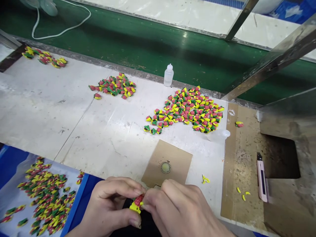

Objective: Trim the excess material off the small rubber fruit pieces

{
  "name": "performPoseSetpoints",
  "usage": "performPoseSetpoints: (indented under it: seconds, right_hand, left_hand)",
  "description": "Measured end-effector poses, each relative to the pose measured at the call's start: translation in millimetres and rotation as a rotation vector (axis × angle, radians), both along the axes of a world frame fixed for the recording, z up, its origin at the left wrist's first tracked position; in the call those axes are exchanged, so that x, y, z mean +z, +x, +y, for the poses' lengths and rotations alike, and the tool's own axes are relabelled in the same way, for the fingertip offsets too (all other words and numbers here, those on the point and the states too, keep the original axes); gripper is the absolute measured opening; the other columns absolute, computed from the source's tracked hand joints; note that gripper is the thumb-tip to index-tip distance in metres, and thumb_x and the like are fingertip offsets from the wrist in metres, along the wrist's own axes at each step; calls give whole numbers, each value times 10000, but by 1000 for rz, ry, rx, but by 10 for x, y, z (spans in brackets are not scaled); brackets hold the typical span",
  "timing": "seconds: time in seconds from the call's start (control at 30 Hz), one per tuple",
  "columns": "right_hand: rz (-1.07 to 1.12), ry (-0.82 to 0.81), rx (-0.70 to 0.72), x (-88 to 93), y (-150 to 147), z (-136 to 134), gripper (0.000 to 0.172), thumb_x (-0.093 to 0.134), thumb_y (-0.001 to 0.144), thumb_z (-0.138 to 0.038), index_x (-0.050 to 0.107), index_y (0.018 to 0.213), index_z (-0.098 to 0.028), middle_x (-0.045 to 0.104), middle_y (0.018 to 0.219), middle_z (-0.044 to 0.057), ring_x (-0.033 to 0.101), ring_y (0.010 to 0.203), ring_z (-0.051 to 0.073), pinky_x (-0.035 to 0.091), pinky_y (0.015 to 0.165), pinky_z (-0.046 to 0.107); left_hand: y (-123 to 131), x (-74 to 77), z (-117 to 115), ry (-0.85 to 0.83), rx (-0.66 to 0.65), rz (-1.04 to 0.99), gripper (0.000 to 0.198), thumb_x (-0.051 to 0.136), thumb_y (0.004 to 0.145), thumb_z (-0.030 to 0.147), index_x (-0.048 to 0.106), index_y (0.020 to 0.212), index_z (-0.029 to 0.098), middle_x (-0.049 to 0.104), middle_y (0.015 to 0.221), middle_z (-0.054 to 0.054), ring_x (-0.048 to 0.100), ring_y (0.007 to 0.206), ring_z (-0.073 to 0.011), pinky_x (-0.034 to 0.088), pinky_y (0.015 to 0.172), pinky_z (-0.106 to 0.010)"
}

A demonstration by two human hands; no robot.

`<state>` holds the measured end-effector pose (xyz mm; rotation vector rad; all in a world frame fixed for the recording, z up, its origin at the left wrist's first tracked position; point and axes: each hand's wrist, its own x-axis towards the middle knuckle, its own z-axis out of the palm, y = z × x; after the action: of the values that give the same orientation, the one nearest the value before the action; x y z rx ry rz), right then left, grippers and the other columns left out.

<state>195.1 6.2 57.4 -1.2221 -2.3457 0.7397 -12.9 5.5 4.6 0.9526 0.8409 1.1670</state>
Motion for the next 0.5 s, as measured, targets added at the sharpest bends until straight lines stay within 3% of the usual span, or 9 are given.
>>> performPoseSetpoints:
  seconds: [0.3,0.5]
  right_hand:
    - [63,-32,28,44,58,-31,310,349,1179,-274,592,989,-247,659,741,-31,637,577,116,467,555,230]
    - [106,-79,18,25,113,-55,221,384,1178,-300,553,1038,-269,638,754,-52,642,612,104,466,576,209]
  left_hand:
    - [16,14,-81,-88,-82,-128,544,1020,583,20,891,1017,322,901,950,1,860,819,-170,660,763,-139]
    - [31,-6,-126,-192,-141,-307,449,988,679,41,879,1039,286,900,964,-6,842,757,-132,662,762,-160]
